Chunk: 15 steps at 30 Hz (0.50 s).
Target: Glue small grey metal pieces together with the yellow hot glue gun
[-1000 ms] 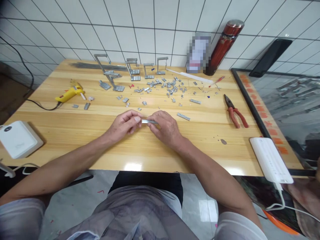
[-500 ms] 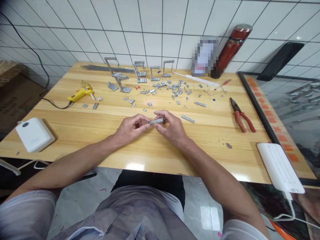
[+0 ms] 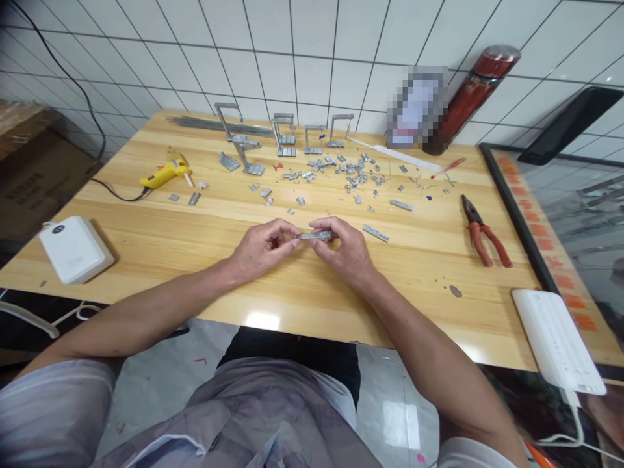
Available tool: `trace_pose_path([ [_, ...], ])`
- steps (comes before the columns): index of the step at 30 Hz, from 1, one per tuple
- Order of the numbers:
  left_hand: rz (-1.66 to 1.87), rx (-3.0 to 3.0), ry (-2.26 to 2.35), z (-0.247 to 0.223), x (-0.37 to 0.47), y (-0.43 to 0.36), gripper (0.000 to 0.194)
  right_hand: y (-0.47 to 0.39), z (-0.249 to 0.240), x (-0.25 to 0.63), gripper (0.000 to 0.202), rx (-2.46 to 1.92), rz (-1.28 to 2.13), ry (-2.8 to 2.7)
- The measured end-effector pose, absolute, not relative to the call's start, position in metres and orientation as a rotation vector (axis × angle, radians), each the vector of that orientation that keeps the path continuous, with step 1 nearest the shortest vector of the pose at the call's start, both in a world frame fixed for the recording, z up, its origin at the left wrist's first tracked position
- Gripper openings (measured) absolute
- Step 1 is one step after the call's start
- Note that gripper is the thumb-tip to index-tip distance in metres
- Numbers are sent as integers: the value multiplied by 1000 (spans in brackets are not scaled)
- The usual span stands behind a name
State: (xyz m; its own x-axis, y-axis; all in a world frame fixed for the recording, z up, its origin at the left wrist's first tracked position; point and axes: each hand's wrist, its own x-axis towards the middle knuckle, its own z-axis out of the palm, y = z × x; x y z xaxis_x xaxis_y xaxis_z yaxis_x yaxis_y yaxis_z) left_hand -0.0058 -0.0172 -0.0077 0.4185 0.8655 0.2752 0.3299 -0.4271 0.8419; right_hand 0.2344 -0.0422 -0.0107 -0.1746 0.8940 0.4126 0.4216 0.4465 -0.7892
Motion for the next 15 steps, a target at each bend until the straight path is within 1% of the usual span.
trace_pose_path([
  [5,937,1894,1037,-7,-6,-16,20,-40,-10,236,23,-1097,425,-1914],
  [8,936,1915,1028,-6,-6,-16,17,-40,-12,237,23,-1086,327,-1968],
  [11,929,1966,1021,-6,-5,-16,15,-39,-15,237,20,-1070,292,-2003],
  [15,935,2021,993,-6,-4,-18,17,-37,-20,236,12,-1074,291,-2049],
])
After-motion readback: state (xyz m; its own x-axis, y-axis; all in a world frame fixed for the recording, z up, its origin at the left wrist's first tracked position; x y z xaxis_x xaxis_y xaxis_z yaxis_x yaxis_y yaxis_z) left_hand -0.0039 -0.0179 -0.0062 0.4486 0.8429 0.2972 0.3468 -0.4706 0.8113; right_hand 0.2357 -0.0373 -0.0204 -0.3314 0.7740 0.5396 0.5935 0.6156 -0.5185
